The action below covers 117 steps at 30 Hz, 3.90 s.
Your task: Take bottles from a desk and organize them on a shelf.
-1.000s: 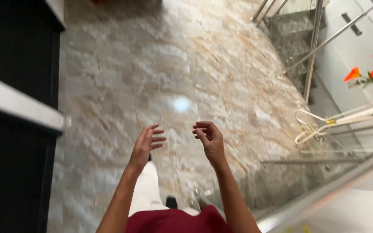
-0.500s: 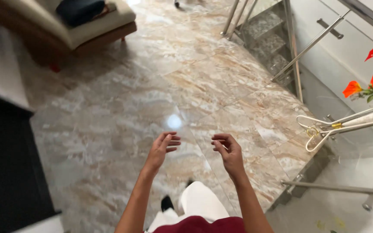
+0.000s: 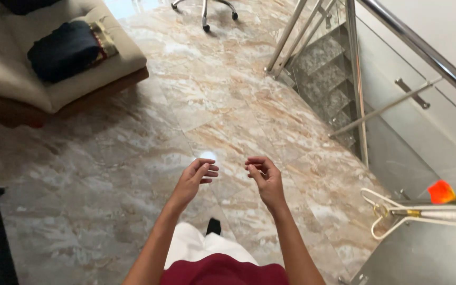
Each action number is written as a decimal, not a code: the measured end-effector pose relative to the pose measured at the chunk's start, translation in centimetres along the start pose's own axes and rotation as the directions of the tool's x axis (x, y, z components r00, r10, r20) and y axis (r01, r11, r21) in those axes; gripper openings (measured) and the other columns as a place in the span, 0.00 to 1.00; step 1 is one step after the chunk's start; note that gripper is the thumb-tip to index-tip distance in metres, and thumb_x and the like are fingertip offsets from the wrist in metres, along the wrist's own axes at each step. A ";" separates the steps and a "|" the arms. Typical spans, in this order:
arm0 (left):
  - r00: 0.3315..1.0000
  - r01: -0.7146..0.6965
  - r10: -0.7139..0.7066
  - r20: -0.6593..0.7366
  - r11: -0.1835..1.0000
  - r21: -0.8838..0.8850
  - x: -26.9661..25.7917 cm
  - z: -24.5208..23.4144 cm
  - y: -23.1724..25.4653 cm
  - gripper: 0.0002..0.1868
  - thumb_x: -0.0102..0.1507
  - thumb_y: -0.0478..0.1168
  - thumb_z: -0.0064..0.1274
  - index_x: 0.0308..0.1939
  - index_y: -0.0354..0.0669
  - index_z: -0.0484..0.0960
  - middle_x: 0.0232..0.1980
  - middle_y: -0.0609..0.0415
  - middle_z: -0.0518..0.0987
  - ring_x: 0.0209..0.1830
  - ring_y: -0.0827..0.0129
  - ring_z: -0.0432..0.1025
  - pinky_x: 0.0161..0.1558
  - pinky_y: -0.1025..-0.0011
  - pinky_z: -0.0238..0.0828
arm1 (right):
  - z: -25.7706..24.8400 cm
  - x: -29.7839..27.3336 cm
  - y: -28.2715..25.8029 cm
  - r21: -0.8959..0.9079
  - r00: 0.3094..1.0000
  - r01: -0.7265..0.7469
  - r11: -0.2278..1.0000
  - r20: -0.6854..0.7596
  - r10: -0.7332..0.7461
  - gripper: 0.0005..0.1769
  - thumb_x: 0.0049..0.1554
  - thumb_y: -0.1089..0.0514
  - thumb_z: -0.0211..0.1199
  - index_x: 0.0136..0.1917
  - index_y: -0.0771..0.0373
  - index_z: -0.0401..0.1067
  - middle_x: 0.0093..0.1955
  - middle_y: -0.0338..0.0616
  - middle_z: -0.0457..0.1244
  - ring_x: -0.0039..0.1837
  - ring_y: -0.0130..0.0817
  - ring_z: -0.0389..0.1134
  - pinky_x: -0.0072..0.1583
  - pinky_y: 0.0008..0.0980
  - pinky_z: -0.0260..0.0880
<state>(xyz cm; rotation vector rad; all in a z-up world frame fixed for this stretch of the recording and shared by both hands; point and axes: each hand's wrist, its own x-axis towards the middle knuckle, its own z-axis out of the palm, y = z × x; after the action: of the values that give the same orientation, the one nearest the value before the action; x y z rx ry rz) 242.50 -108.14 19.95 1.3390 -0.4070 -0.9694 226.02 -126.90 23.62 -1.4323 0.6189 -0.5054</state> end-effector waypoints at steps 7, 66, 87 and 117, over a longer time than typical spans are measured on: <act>0.998 -0.028 0.027 -0.048 0.999 -0.027 19.7 -5.2 4.9 0.18 0.72 0.47 0.41 0.59 0.41 0.77 0.52 0.51 0.83 0.51 0.67 0.78 0.52 0.69 0.73 | 2.9 21.8 -2.3 -0.010 0.996 0.034 0.999 0.087 -0.033 0.11 0.62 0.61 0.61 0.58 0.65 0.73 0.54 0.41 0.69 0.56 0.30 0.71 0.55 0.30 0.74; 0.995 -0.101 0.101 0.010 0.994 -0.033 199.0 5.5 45.1 0.28 0.70 0.47 0.47 0.73 0.47 0.62 0.65 0.48 0.72 0.56 0.65 0.75 0.50 0.65 0.76 | -38.2 192.5 -12.9 0.075 0.993 -0.018 0.997 -0.119 0.027 0.14 0.62 0.59 0.61 0.61 0.65 0.71 0.59 0.43 0.67 0.60 0.31 0.68 0.58 0.33 0.71; 0.931 -0.120 0.066 -0.358 0.984 -0.129 237.6 -12.1 59.9 0.48 0.68 0.50 0.49 0.83 0.56 0.34 0.75 0.43 0.66 0.65 0.58 0.73 0.57 0.61 0.75 | -30.1 247.9 -16.2 -0.049 0.979 -0.020 0.999 0.202 0.030 0.23 0.58 0.61 0.63 0.66 0.62 0.68 0.69 0.42 0.63 0.70 0.33 0.62 0.69 0.39 0.63; 0.857 -0.288 0.485 -0.172 0.728 0.622 295.5 -35.3 83.5 0.34 0.63 0.33 0.59 0.73 0.47 0.66 0.68 0.44 0.69 0.67 0.51 0.67 0.62 0.60 0.72 | -7.8 312.6 -16.4 -0.735 0.889 0.298 0.609 -0.018 -0.458 0.26 0.56 0.63 0.70 0.66 0.58 0.67 0.70 0.51 0.59 0.74 0.48 0.59 0.75 0.48 0.61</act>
<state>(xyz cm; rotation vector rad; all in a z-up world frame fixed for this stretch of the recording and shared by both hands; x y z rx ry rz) 466.14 -321.24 9.95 1.8333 -0.7382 -0.2409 454.83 -340.36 12.02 -2.3251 0.7166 -0.8136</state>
